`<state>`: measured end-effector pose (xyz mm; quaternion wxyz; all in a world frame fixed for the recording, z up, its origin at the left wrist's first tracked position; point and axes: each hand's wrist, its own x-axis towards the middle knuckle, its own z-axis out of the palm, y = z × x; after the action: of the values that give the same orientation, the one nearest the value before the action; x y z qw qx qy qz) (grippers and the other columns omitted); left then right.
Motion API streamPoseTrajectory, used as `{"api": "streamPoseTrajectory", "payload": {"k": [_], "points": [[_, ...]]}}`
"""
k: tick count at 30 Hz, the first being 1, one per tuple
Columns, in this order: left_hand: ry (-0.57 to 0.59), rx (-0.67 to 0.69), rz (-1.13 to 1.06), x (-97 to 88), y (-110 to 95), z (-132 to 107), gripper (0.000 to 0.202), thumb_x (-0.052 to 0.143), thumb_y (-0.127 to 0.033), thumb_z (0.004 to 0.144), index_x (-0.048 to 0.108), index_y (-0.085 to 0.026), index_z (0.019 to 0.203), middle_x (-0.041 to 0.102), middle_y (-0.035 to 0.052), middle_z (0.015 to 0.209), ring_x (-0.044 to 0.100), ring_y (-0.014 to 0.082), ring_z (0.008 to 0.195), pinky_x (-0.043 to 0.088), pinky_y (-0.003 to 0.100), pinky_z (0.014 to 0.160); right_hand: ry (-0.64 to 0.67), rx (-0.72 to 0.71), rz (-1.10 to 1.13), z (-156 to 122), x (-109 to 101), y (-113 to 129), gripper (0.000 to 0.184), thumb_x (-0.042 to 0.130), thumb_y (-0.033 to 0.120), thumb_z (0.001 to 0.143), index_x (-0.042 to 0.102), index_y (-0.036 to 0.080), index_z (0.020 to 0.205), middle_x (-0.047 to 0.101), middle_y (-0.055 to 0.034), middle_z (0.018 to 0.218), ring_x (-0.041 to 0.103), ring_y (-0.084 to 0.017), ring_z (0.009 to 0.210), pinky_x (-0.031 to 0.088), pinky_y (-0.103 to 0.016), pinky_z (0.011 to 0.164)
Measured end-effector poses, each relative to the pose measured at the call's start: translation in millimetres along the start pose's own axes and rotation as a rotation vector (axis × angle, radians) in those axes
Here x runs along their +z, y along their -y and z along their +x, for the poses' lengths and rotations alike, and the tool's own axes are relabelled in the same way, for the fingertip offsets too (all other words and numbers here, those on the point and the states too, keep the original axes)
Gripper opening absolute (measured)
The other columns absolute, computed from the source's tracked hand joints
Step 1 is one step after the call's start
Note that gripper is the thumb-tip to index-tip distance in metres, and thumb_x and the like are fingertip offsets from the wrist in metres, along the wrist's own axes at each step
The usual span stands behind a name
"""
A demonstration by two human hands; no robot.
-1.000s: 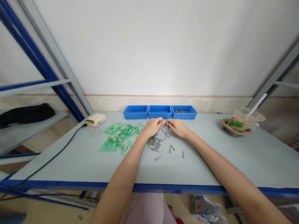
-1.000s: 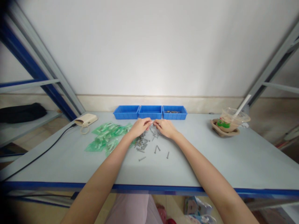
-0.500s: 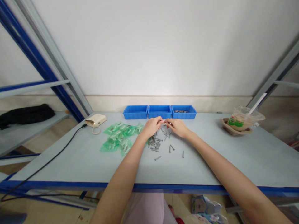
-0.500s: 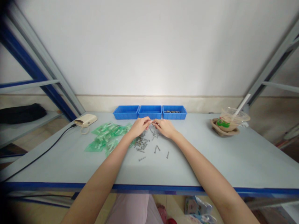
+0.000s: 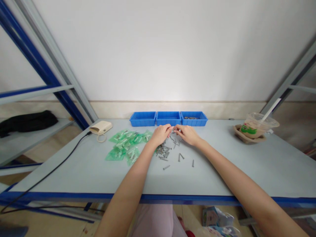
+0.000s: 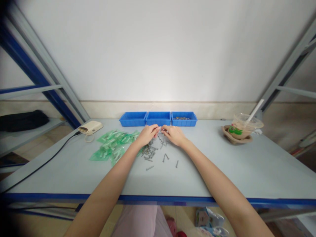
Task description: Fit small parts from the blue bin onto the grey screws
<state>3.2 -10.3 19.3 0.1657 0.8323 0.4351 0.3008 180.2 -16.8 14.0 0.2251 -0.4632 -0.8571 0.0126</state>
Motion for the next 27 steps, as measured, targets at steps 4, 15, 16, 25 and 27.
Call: {"api": "streamPoseTrajectory", "payload": {"k": [4,15,16,25,27], "points": [[0.003,0.001,-0.006,1.0,0.7,0.0,0.037,0.031,-0.036,0.091,0.047,-0.018,0.064,0.055,-0.0020,0.053,0.052,0.0120,0.054,0.036,0.021,0.059,0.014,0.012,-0.013,0.3,-1.5,0.8,0.023,0.039,0.031,0.092,0.059,0.020,0.094,0.066,-0.0028,0.080,0.056,-0.014,0.066,0.027,-0.021,0.058],[-0.012,-0.009,0.020,-0.8,-1.0,0.4,0.036,0.035,-0.034,0.090,0.049,-0.017,0.061,0.055,-0.0020,0.053,0.051,0.0119,0.055,0.036,0.021,0.059,0.011,0.008,-0.015,0.2,-0.6,0.4,0.024,0.041,0.034,0.091,0.059,0.021,0.098,0.067,-0.0030,0.083,0.058,-0.014,0.069,0.028,-0.022,0.059],[-0.010,-0.009,0.021,-0.6,-1.0,0.4,0.037,0.034,-0.035,0.090,0.049,-0.017,0.061,0.055,-0.0020,0.052,0.051,0.0119,0.055,0.036,0.021,0.059,0.009,-0.005,-0.015,0.4,-0.7,0.2,0.024,0.040,0.033,0.092,0.060,0.020,0.096,0.067,-0.0031,0.083,0.058,-0.014,0.069,0.028,-0.022,0.060],[-0.010,-0.025,0.021,-1.2,-1.2,-0.2,0.031,0.037,-0.034,0.088,0.052,-0.018,0.067,0.056,-0.0024,0.054,0.052,0.0119,0.055,0.036,0.021,0.059,0.026,0.022,-0.025,-0.1,-1.5,1.2,0.026,0.037,0.032,0.093,0.057,0.021,0.104,0.067,-0.0037,0.084,0.058,-0.014,0.070,0.029,-0.021,0.060],[-0.017,-0.028,0.036,-1.9,-1.8,-0.2,0.035,0.036,-0.035,0.089,0.051,-0.017,0.063,0.055,-0.0020,0.053,0.051,0.0118,0.054,0.036,0.021,0.058,0.025,0.023,-0.032,-0.1,-1.4,1.8,0.026,0.039,0.033,0.092,0.056,0.021,0.106,0.067,-0.0041,0.085,0.058,-0.014,0.070,0.030,-0.021,0.060]]}}
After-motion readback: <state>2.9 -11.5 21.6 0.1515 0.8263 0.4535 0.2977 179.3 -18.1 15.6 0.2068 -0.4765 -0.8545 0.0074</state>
